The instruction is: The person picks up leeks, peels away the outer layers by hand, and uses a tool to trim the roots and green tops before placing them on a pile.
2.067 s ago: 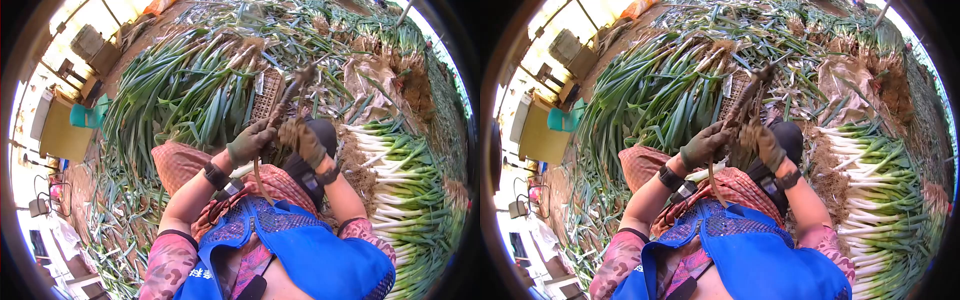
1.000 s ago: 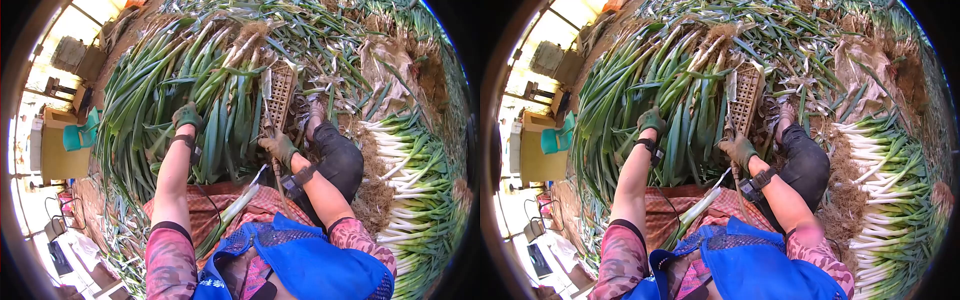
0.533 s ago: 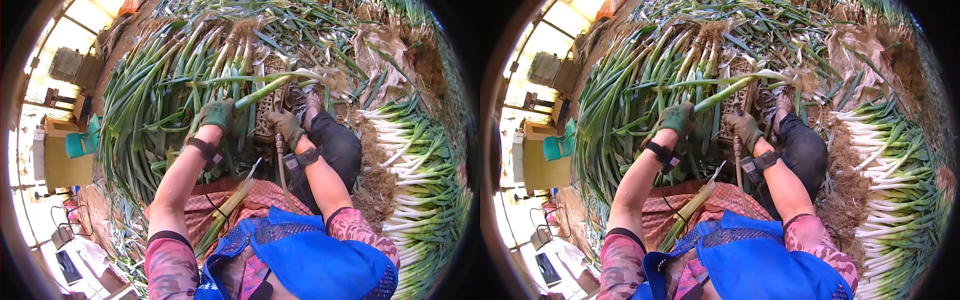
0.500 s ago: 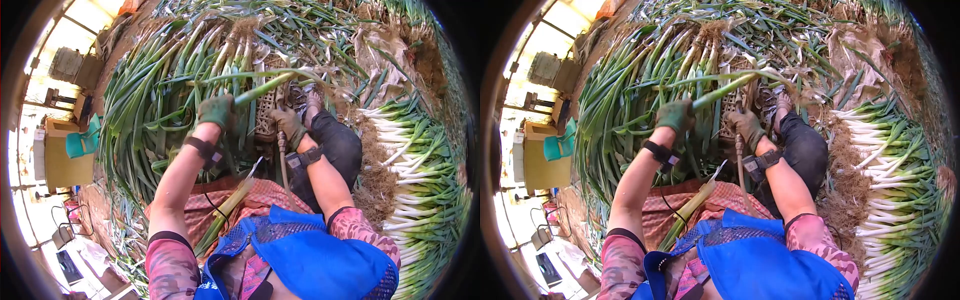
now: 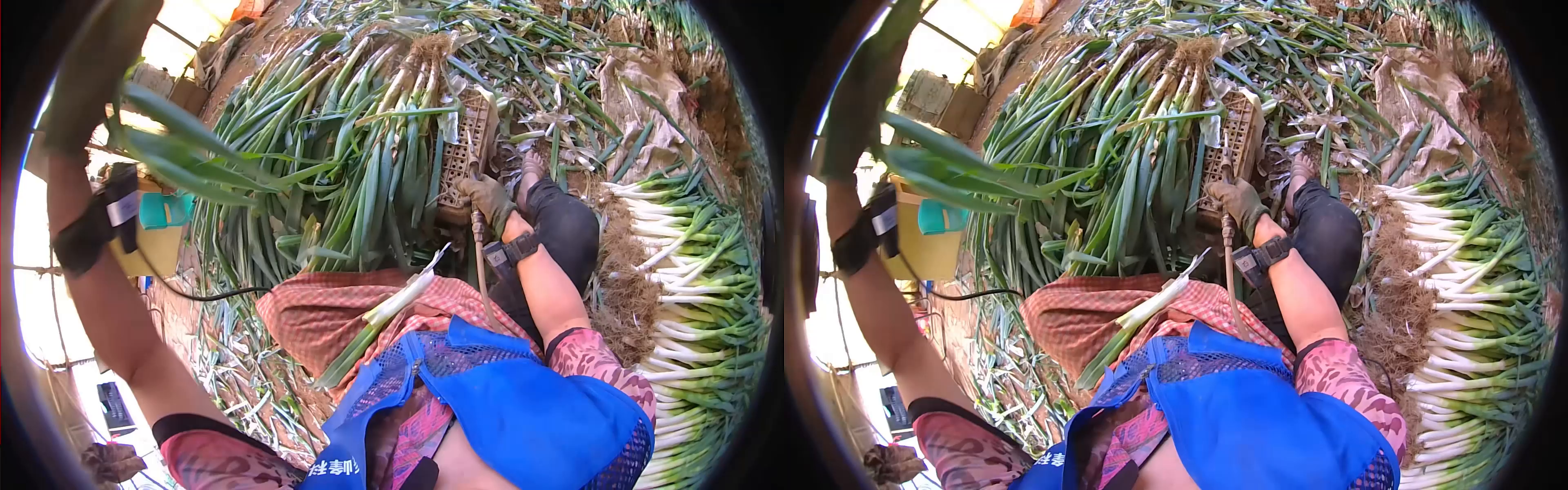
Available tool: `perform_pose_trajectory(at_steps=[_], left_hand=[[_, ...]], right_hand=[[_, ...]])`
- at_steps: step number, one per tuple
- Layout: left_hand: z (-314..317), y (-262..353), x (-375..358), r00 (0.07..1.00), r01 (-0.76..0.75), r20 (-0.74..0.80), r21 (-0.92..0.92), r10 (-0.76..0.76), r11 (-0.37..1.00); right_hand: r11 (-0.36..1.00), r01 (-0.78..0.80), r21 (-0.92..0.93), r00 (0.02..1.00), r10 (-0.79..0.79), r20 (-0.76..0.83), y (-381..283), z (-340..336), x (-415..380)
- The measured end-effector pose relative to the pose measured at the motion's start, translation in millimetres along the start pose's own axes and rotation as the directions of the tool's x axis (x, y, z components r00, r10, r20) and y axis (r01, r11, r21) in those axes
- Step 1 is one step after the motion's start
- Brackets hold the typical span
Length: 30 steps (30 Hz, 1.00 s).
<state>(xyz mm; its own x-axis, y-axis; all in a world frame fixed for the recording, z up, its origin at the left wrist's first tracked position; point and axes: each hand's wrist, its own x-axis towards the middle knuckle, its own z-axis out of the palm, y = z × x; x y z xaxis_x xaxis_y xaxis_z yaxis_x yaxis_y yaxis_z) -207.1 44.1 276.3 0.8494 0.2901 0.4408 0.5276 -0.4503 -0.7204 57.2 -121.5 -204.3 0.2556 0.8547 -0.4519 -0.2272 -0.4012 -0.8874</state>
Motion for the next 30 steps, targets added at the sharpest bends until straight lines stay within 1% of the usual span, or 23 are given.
perform_pose_trajectory(at_steps=[1,2,3,4,5,6,7,8,9,10,11,12,13,14,15,16,17,19,22,25,26,29,30], left_hand=[[-15.0,-4.0,0.9,0.985,0.074,0.164,-0.128,-0.053,0.989],[-41.9,12.7,-5.0,0.907,0.39,0.339,-0.449,-0.251,0.804],[-31.4,6.7,-10.5,0.869,0.462,0.457,-0.609,-0.19,0.645],[-5.2,-3.3,-23.8,0.827,0.534,0.553,-0.718,-0.1,0.447],[18.0,-0.6,-37.5,0.784,0.602,0.62,-0.767,0.016,0.224],[36.8,40.2,-50.8,0.827,0.559,0.559,-0.829,0.063,0.024],[55.7,81.1,-64.1,0.863,0.506,0.494,-0.843,0.109,-0.183],[72.3,123.2,-64.6,0.768,0.64,0.591,-0.727,0.247,-0.249],[89.1,165.3,-65.1,0.645,0.763,0.666,-0.586,0.375,-0.271],[138.7,216.8,-86.2,0.564,0.825,0.783,-0.519,0.264,-0.224],[151.0,259.1,-96.0,0.521,0.852,0.817,-0.479,0.248,-0.21],[193.3,310.9,-119.0,0.447,0.865,0.828,-0.303,0.339,-0.399],[218.1,354.5,-142.9,0.427,0.856,0.823,-0.235,0.374,-0.461],[244.0,394.7,-168.1,0.342,0.935,0.872,-0.279,0.349,-0.219],[256.9,426.7,-185.1,0.27,0.956,0.915,-0.292,0.298,0.032],[249.0,447.2,-196.6,0.233,0.972,0.897,-0.203,0.377,-0.117],[240.7,463.4,-207.7,0.202,0.964,0.868,-0.093,0.454,-0.251],[234.0,484.6,-223.8,0.245,0.891,0.847,-0.003,0.473,-0.455],[225.7,488.9,-223.6,0.242,0.886,0.85,0.002,0.467,-0.463],[210.7,477.9,-213.8,0.25,0.893,0.859,-0.027,0.447,-0.449],[206.6,474.7,-212.6,0.25,0.899,0.864,-0.04,0.437,-0.437],[217.4,475.9,-218.2,0.277,0.91,0.866,-0.097,0.417,-0.403],[219.1,477.3,-220.8,0.29,0.89,0.863,-0.085,0.414,-0.447]], right_hand=[[0.999,0.031,-0.007,0.999,-0.031,0.03,2.6,5.1,-3.9],[0.998,0.064,-0.016,0.996,-0.063,0.06,6.1,8.8,-6.1],[0.995,0.099,-0.026,0.991,-0.096,0.088,10.4,10.5,-7.5],[0.983,0.163,-0.079,0.981,-0.153,0.123,19.0,11.6,-6.5],[0.965,0.226,-0.13,0.966,-0.204,0.16,34.3,13.0,-1.2],[0.941,0.287,-0.179,0.947,-0.251,0.198,49.9,14.6,4.0],[0.902,0.327,-0.283,0.94,-0.279,0.196,54.2,13.3,2.0],[0.849,0.36,-0.386,0.932,-0.307,0.193,58.4,12.1,-0.1],[0.786,0.385,-0.483,0.923,-0.334,0.191,62.4,10.9,-2.0],[0.589,0.489,-0.643,0.86,-0.45,0.242,83.1,2.2,11.0],[0.573,0.419,-0.705,0.888,-0.42,0.187,95.2,-2.4,16.8],[0.552,0.343,-0.76,0.913,-0.388,0.13,107.1,-6.9,22.7],[0.529,0.264,-0.807,0.932,-0.354,0.073,118.5,-11.3,28.5],[0.69,0.066,-0.721,0.976,-0.194,-0.097,78.1,-4.9,-7.9],[0.797,-0.14,-0.588,0.971,-0.006,-0.24,42.3,0.6,-41.3],[0.859,-0.102,-0.502,0.984,0.012,-0.179,32.4,2.8,-61.1],[0.778,-0.087,-0.622,0.98,-0.047,-0.196,38.2,9.9,-73.2],[0.77,-0.055,-0.636,0.998,0.018,-0.064,47.8,13.9,-93.8],[0.767,-0.081,-0.637,0.996,0.044,-0.073,53.1,23.3,-91.2],[0.719,-0.096,-0.688,0.994,0.031,-0.107,38.9,33.0,-73.6],[0.687,-0.141,-0.713,0.989,0.067,-0.131,40.7,33.9,-66.9],[0.687,-0.078,-0.722,0.996,0.081,-0.03,44.5,34.8,-89.1],[0.727,-0.008,-0.686,0.999,0.028,0.018,49.7,34.3,-97.4]])
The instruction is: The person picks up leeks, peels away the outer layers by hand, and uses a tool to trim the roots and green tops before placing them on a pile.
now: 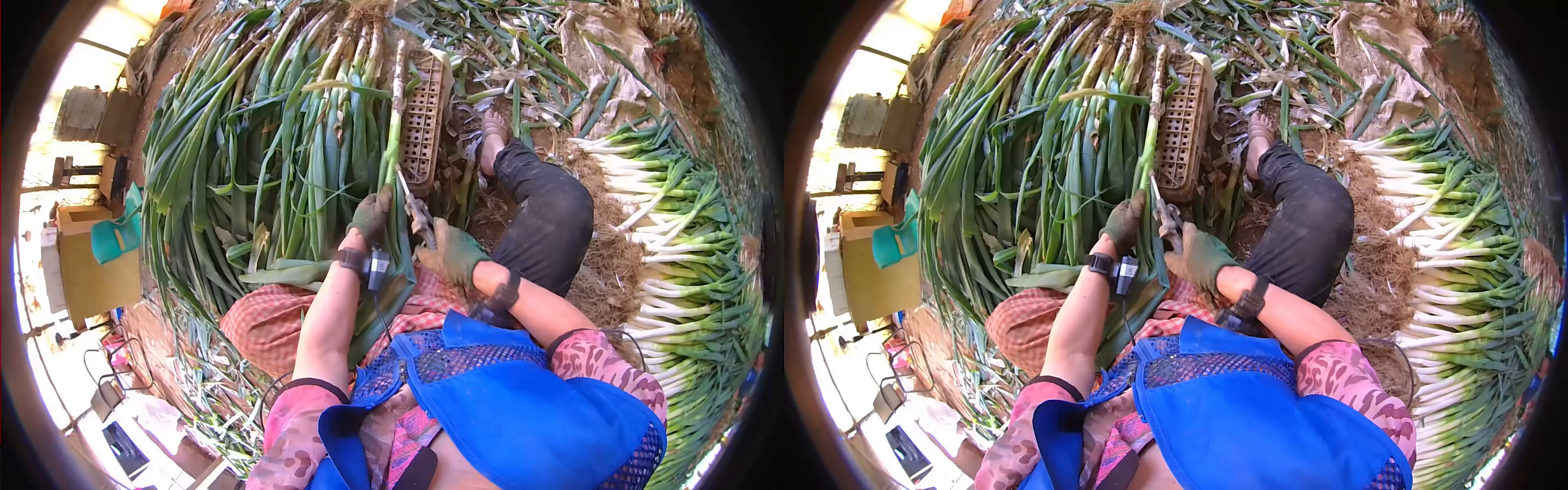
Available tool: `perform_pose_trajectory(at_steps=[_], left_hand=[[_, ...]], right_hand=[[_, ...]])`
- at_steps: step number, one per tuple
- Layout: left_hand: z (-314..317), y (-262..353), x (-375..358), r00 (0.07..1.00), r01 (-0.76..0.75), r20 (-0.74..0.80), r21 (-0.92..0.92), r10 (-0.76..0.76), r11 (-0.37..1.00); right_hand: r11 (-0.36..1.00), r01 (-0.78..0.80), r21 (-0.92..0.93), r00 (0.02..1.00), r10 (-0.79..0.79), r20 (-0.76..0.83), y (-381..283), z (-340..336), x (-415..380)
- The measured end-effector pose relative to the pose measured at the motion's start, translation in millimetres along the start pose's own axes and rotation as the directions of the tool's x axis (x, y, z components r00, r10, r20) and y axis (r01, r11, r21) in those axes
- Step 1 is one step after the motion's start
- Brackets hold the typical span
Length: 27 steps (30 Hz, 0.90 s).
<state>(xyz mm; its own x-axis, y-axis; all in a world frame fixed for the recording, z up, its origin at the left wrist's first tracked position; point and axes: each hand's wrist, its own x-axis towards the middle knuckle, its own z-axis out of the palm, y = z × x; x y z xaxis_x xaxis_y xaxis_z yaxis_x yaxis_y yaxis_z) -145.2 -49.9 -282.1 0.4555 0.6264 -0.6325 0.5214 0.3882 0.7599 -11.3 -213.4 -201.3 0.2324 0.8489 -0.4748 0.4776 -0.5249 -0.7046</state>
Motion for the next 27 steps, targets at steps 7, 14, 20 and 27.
perform_pose_trajectory(at_steps=[7,14,20,27], left_hand=[[3.6,-4.1,-1.3,1.0,-0.03,-0.004,-0.079,0.029,0.996],[11.5,-10.7,1.2,0.998,-0.06,-0.015,-0.166,0.058,0.984],[10.5,-5.6,-1.9,0.997,0.062,0.057,-0.28,-0.048,0.958],[13.1,-8.8,-11.1,0.985,0.102,0.163,-0.318,-0.052,0.943]], right_hand=[[0.994,-0.073,-0.086,0.997,0.07,-0.044,-13.7,-6.3,30.6],[0.967,-0.198,-0.158,0.97,0.171,-0.171,-29.5,-43.1,149.2],[0.961,-0.24,-0.137,0.965,0.221,-0.139,-26.7,-51.1,121.1],[0.962,-0.219,-0.161,0.972,0.2,-0.123,-29.6,-52.0,133.1]])
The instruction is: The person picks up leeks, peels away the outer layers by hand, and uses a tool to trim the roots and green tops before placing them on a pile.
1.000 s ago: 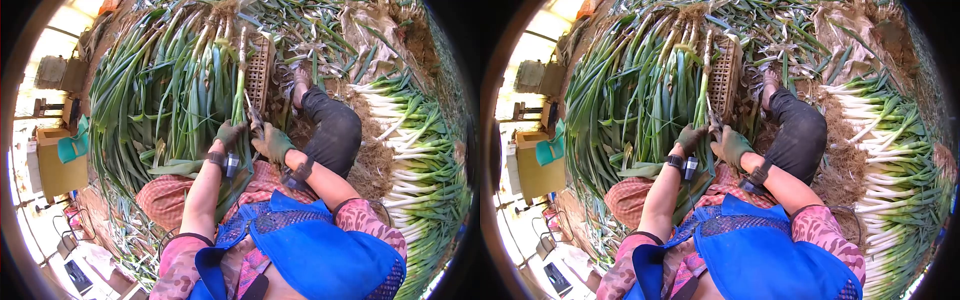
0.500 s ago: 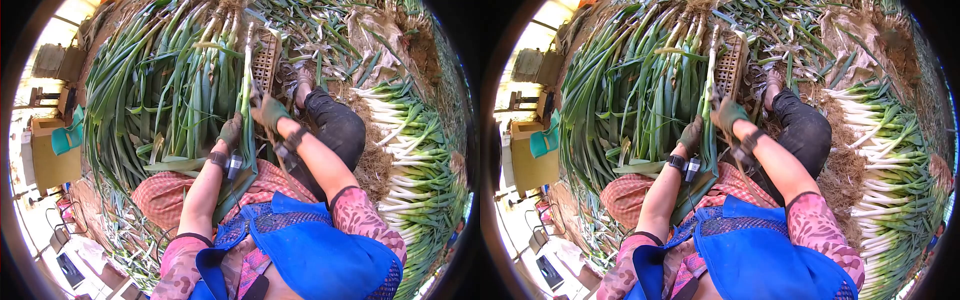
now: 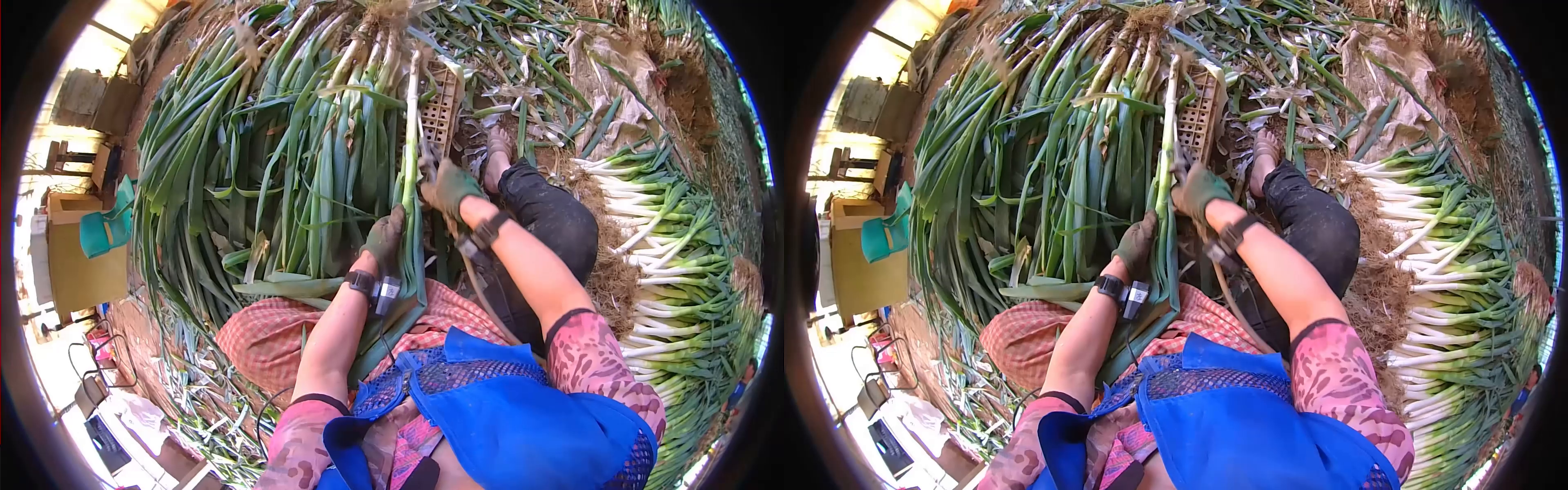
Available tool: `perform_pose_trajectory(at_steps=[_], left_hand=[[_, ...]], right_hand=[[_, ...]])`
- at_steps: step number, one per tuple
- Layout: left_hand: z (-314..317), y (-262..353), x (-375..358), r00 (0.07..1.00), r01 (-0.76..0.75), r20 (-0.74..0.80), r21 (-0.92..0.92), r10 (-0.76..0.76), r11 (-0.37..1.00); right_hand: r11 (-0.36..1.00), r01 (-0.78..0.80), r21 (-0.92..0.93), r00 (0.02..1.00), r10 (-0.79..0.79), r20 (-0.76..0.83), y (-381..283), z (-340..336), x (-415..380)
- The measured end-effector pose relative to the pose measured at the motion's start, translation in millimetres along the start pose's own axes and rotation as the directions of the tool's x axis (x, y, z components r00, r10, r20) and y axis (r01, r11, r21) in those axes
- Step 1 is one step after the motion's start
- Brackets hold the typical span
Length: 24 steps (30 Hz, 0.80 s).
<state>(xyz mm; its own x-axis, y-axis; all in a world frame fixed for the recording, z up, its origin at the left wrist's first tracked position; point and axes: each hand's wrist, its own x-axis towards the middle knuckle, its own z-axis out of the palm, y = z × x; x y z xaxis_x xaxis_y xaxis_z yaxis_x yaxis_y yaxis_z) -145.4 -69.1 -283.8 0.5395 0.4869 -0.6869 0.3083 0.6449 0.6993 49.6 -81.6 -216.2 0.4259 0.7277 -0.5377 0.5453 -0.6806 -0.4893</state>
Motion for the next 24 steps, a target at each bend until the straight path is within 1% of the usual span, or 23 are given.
perform_pose_trajectory(at_steps=[1,4,5,6,9,11,12,14,16,17,19,22,23,24], left_hand=[[-0.5,-1.4,0.4,0.999,0.019,0.031,-0.05,-0.017,0.999],[-1.4,0.0,0.4,0.999,0.035,-0.014,-0.02,-0.035,0.999],[-1.5,-1.2,2.4,0.999,0.047,-0.023,-0.047,-0.048,0.998],[-1.1,-3.1,3.9,0.999,0.031,-0.039,-0.03,-0.032,0.999],[0.0,-4.0,6.9,0.997,-0.005,-0.072,0.03,0.007,1.0],[0.0,-5.0,6.7,0.997,-0.013,-0.078,0.076,0.019,0.997],[1.7,-5.8,6.8,0.995,-0.037,-0.087,0.154,0.051,0.987],[10.3,-3.6,5.2,0.988,-0.085,-0.099,0.304,0.121,0.949],[19.4,0.2,2.5,0.979,-0.103,-0.104,0.485,0.174,0.869],[20.8,2.9,0.9,0.974,-0.108,-0.103,0.573,0.202,0.812],[18.7,4.1,-1.0,0.977,-0.085,-0.123,0.527,0.175,0.846],[21.5,6.7,-6.5,0.986,-0.053,-0.124,0.414,0.114,0.909],[22.4,8.2,-9.3,0.989,-0.041,-0.118,0.372,0.091,0.927],[22.7,8.1,-8.1,0.987,-0.047,-0.122,0.404,0.105,0.914]], right_hand=[[0.999,0.012,-0.032,0.999,-0.013,-0.031,-5.0,-5.1,19.9],[0.993,0.012,-0.117,0.992,-0.027,-0.126,-21.2,-20.4,74.9],[0.988,0.008,-0.153,0.993,-0.027,-0.118,-26.0,-25.7,93.6],[0.993,0.005,-0.118,0.985,-0.025,-0.171,-26.2,-28.4,106.9],[0.986,0.021,-0.163,0.991,-0.043,-0.128,-29.9,-42.8,125.3],[0.986,0.029,-0.167,0.987,-0.055,-0.151,-26.7,-37.2,116.3],[0.985,0.033,-0.17,0.985,-0.061,-0.162,-24.6,-34.3,110.9],[0.978,-0.002,-0.208,0.993,-0.022,-0.117,-15.5,-23.9,109.2],[0.969,-0.034,-0.245,0.998,0.018,-0.066,-8.8,-14.6,103.0],[0.973,-0.03,-0.229,0.998,0.017,-0.059,-6.7,-16.4,101.0],[0.981,-0.025,-0.193,0.999,0.015,-0.052,-2.8,-25.3,96.1],[0.985,-0.003,-0.172,0.98,-0.032,-0.196,-3.4,-31.8,90.1],[0.984,0.017,-0.18,0.985,-0.047,-0.164,-2.3,-34.8,92.1],[0.982,0.033,-0.186,0.988,-0.06,-0.144,-2.0,-36.4,93.1]])
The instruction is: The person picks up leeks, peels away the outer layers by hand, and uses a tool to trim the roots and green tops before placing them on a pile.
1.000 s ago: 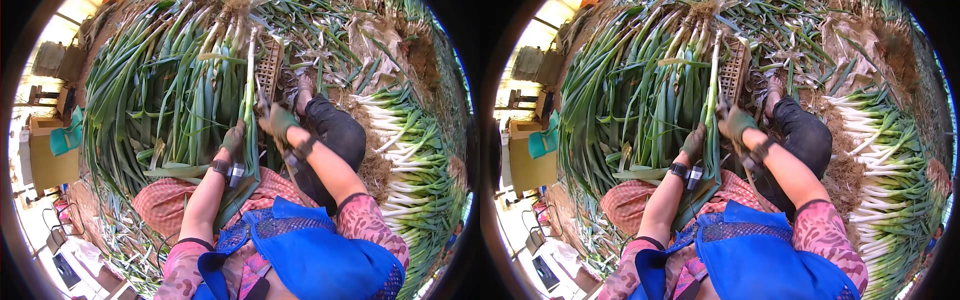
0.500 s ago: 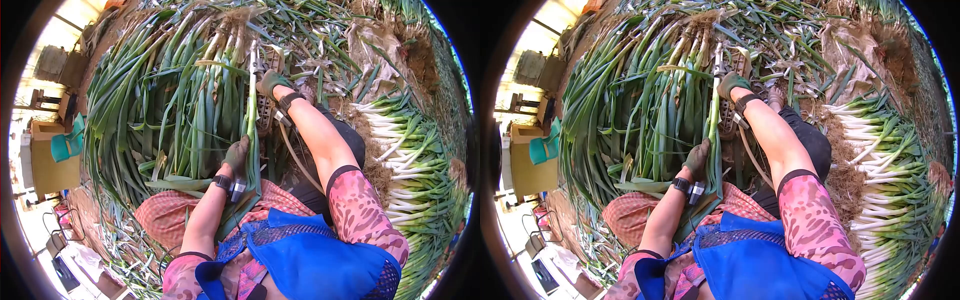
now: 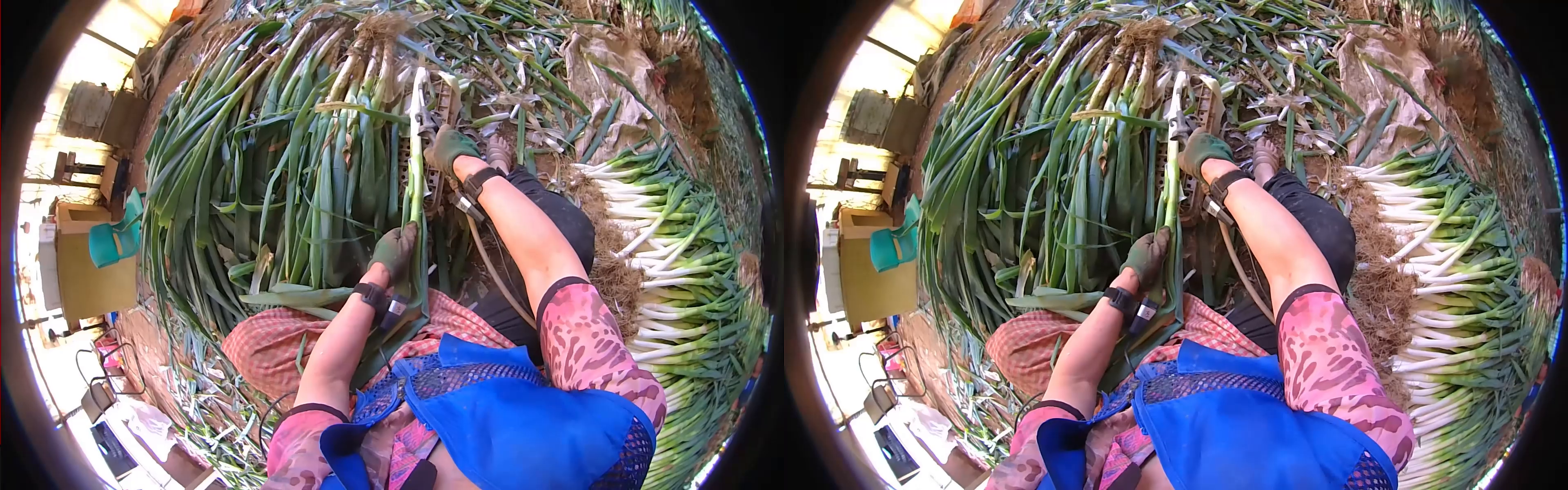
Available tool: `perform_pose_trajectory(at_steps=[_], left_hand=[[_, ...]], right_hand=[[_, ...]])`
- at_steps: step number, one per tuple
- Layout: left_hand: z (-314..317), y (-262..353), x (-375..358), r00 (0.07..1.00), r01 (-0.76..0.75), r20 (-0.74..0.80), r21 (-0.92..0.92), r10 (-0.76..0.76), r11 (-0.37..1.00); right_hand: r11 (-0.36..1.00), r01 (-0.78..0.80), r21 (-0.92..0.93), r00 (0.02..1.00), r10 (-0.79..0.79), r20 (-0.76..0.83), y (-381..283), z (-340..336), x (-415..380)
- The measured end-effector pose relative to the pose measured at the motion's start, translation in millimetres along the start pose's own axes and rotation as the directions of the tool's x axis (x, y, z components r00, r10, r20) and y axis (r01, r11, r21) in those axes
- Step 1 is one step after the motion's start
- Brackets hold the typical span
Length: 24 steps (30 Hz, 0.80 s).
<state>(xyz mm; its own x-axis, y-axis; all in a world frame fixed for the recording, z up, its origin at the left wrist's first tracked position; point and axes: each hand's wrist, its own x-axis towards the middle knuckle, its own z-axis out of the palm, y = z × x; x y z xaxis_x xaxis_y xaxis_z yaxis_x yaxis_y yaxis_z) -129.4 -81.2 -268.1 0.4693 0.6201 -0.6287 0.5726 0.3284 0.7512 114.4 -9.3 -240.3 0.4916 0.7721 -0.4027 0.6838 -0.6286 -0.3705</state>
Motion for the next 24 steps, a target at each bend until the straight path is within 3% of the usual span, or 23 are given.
perform_pose_trajectory(at_steps=[2,5,6,7,8,9,10,11,12,13,14,17,20,24], left_hand=[[1.2,0.9,1.2,1.0,-0.02,-0.019,0.061,0.021,0.998],[-7.1,10.6,1.2,0.999,-0.043,0.018,0.443,0.039,0.895],[-19.8,15.7,14.4,0.994,-0.071,0.112,0.65,-0.003,0.757],[-31.4,40.6,5.9,0.989,-0.101,0.012,0.775,0.144,0.623],[-45.3,64.6,-6.2,0.947,-0.122,-0.14,0.677,0.29,0.726],[-65.2,65.1,13.3,0.849,-0.237,-0.241,0.621,0.47,0.747],[-81.4,85.4,15.3,0.752,-0.135,-0.421,0.654,0.506,0.745],[-104.4,98.5,28.0,0.711,0.009,-0.447,0.778,0.543,0.629],[-126.9,94.1,48.1,0.705,0.127,-0.472,0.818,0.529,0.561],[-146.4,78.3,77.5,0.742,0.294,-0.528,0.81,0.412,0.508],[-155.7,85.3,81.1,0.824,0.332,-0.506,0.796,0.254,0.506],[-167.9,104.3,79.2,0.894,0.26,-0.415,0.785,0.167,0.563],[-156.0,105.9,73.8,0.914,0.211,-0.371,0.781,0.165,0.588],[-131.0,97.3,41.4,0.899,0.254,-0.399,0.813,0.182,0.525]], right_hand=[[0.999,0.037,-0.011,0.999,-0.037,0.039,-4.2,-6.9,-5.1],[0.992,0.118,-0.045,0.984,-0.111,0.141,-9.1,-8.0,-17.4],[0.994,0.09,-0.06,0.985,-0.08,0.154,-9.0,0.8,-20.7],[0.994,0.092,-0.063,0.978,-0.078,0.193,-8.0,4.7,-28.2],[0.993,0.093,-0.066,0.97,-0.076,0.23,-6.1,6.7,-36.8],[0.995,0.097,-0.027,0.959,-0.086,0.272,-3.5,5.8,-45.8],[0.996,0.084,-0.034,0.966,-0.073,0.25,0.4,10.1,-52.1],[0.997,0.072,-0.04,0.968,-0.06,0.244,1.6,14.4,-56.4],[0.997,0.062,-0.047,0.971,-0.049,0.234,1.9,17.3,-59.0],[0.997,0.071,-0.026,0.974,-0.064,0.217,2.0,18.9,-61.9],[0.998,0.065,-0.008,0.973,-0.062,0.222,-1.0,18.5,-64.4],[0.997,0.006,0.081,0.947,-0.032,0.319,-10.8,2.7,-84.5],[0.995,0.082,0.064,0.981,-0.092,0.17,2.0,28.6,-77.2],[0.987,-0.007,0.163,0.938,-0.05,0.343,-5.2,13.6,-88.7]])
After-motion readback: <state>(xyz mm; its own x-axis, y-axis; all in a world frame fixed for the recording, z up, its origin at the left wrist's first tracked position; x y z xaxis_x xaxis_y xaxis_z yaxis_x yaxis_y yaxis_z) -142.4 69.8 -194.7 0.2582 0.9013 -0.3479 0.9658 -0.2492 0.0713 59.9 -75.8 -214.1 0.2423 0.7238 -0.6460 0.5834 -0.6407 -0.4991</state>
